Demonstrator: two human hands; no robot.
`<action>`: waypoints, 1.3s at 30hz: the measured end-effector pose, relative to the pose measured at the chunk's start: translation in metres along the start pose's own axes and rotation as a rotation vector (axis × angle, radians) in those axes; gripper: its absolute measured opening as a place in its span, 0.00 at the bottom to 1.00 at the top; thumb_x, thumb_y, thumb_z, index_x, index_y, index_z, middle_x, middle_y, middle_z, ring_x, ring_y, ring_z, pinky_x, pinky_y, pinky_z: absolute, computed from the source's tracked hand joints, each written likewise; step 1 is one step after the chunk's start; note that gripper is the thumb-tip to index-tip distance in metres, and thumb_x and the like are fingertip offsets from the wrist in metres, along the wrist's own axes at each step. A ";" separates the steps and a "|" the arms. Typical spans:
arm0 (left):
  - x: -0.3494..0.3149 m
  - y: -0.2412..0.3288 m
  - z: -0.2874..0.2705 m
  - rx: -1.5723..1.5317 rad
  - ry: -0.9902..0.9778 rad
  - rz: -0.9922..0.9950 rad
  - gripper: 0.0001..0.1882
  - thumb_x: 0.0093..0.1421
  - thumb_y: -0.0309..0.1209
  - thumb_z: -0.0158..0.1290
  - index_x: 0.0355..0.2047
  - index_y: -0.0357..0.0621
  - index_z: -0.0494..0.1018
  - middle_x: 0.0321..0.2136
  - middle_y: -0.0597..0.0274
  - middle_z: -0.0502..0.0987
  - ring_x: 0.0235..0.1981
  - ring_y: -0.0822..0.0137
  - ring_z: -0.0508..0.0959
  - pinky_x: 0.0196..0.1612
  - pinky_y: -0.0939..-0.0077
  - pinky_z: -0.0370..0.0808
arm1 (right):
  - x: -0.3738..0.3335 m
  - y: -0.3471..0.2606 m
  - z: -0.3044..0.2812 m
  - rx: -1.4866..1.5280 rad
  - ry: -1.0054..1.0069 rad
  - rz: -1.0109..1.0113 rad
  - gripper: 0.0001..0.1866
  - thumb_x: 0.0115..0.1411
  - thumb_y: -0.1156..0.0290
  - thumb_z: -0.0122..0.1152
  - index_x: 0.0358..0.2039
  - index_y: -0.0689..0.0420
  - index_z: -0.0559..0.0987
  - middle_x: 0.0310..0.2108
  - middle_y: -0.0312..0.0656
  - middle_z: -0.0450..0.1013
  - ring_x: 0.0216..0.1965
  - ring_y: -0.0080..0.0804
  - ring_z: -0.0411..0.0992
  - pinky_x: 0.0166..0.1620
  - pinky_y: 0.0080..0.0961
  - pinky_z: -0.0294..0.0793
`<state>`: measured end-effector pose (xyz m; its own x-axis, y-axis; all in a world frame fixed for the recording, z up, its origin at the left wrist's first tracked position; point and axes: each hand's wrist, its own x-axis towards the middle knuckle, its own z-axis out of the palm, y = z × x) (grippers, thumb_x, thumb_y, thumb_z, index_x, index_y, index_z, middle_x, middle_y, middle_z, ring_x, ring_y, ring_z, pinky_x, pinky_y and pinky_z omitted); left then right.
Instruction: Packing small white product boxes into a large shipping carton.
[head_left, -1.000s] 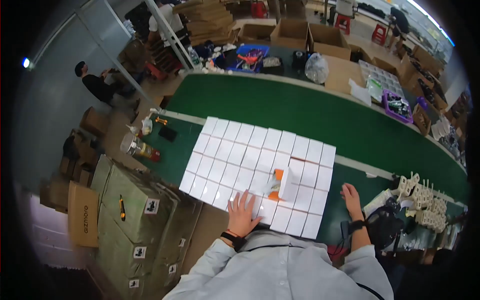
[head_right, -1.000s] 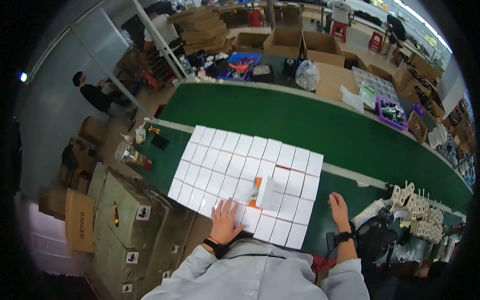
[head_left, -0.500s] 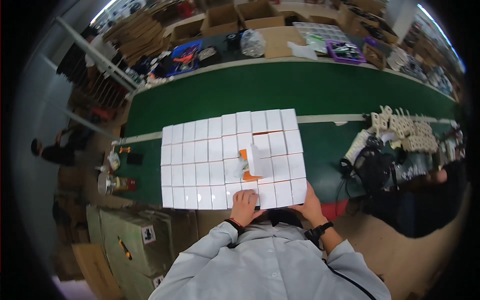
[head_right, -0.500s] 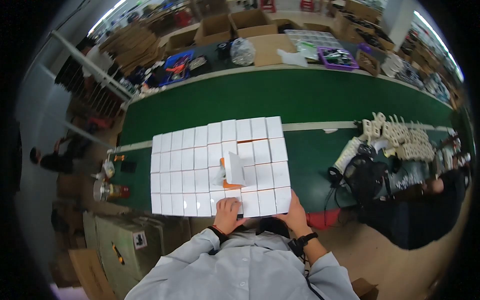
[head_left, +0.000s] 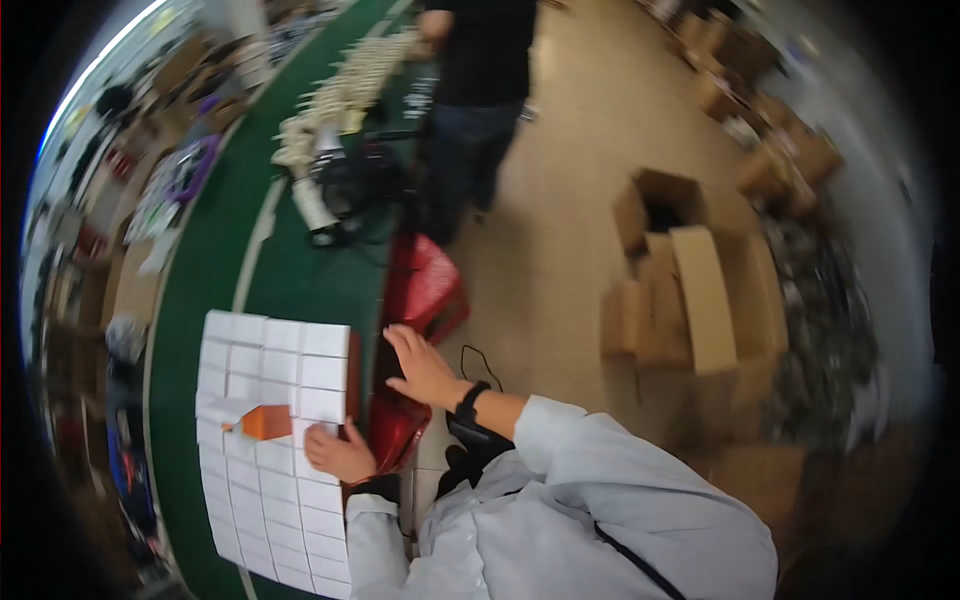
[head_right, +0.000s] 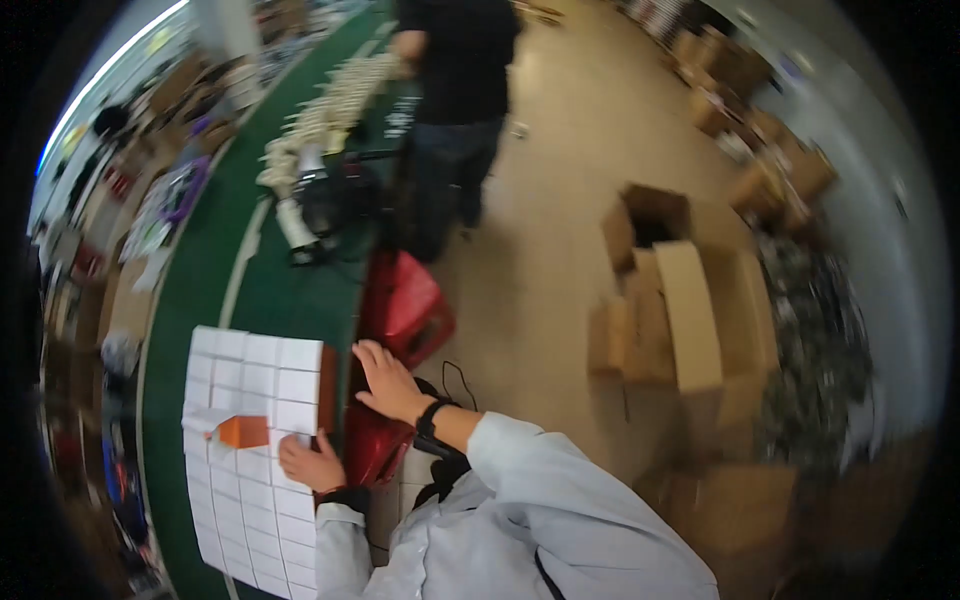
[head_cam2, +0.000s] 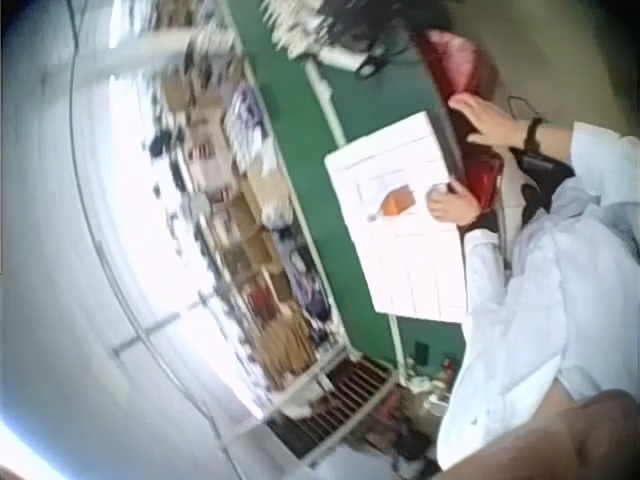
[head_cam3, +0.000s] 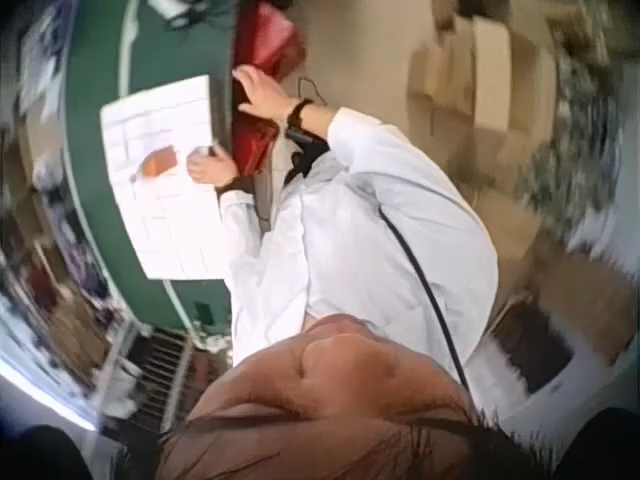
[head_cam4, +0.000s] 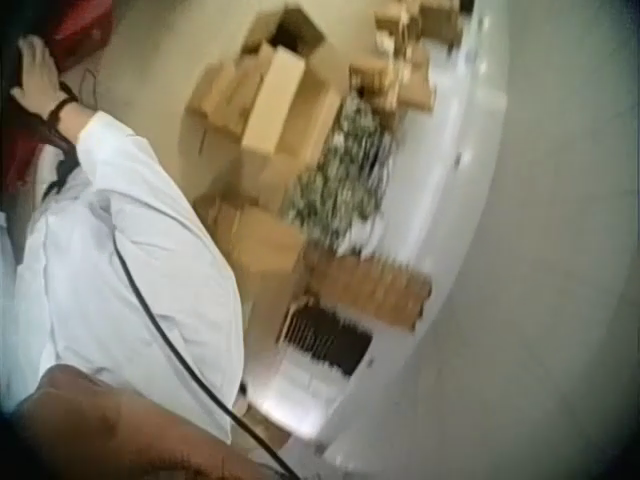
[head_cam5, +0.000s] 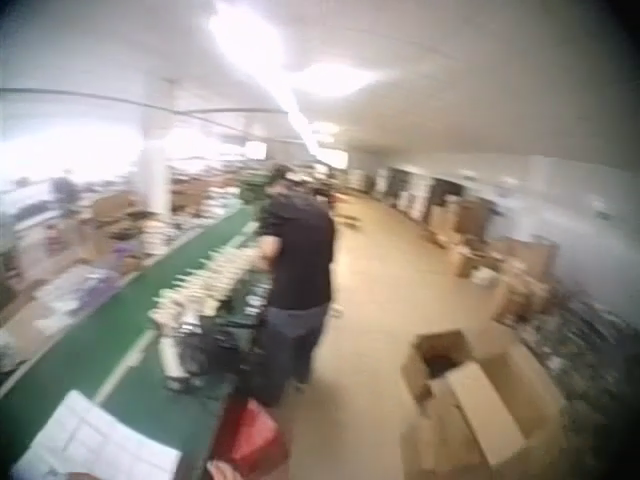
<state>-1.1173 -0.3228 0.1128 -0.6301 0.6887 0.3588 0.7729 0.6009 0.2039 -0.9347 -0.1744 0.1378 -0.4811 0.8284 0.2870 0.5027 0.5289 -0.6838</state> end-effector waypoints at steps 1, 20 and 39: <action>0.000 0.001 0.000 -0.021 0.053 0.061 0.29 0.58 0.47 0.63 0.50 0.38 0.70 0.50 0.48 0.72 0.54 0.44 0.71 0.54 0.49 0.68 | -0.040 0.009 -0.018 -0.001 -0.069 0.041 0.46 0.50 0.63 0.75 0.66 0.64 0.61 0.63 0.56 0.60 0.61 0.57 0.65 0.63 0.45 0.69; -0.224 0.110 0.051 -0.494 -0.809 0.563 0.28 0.49 0.38 0.68 0.45 0.35 0.71 0.38 0.44 0.75 0.42 0.47 0.76 0.47 0.56 0.73 | -0.623 0.219 -0.388 -0.061 0.982 1.575 0.23 0.60 0.48 0.63 0.34 0.58 0.86 0.37 0.50 0.83 0.42 0.51 0.81 0.49 0.43 0.78; -0.390 0.573 0.081 -0.407 -1.716 -0.203 0.32 0.65 0.51 0.55 0.62 0.49 0.62 0.55 0.51 0.72 0.54 0.53 0.75 0.55 0.46 0.74 | -0.672 0.431 -0.537 0.963 1.606 1.341 0.40 0.64 0.43 0.63 0.68 0.55 0.68 0.68 0.42 0.66 0.67 0.38 0.64 0.65 0.39 0.67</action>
<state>-0.4347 -0.2144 0.0159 0.1345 0.3933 -0.9095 0.4805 0.7768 0.4070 -0.0092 -0.4039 0.0104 0.7242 0.1949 -0.6614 -0.6638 -0.0626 -0.7453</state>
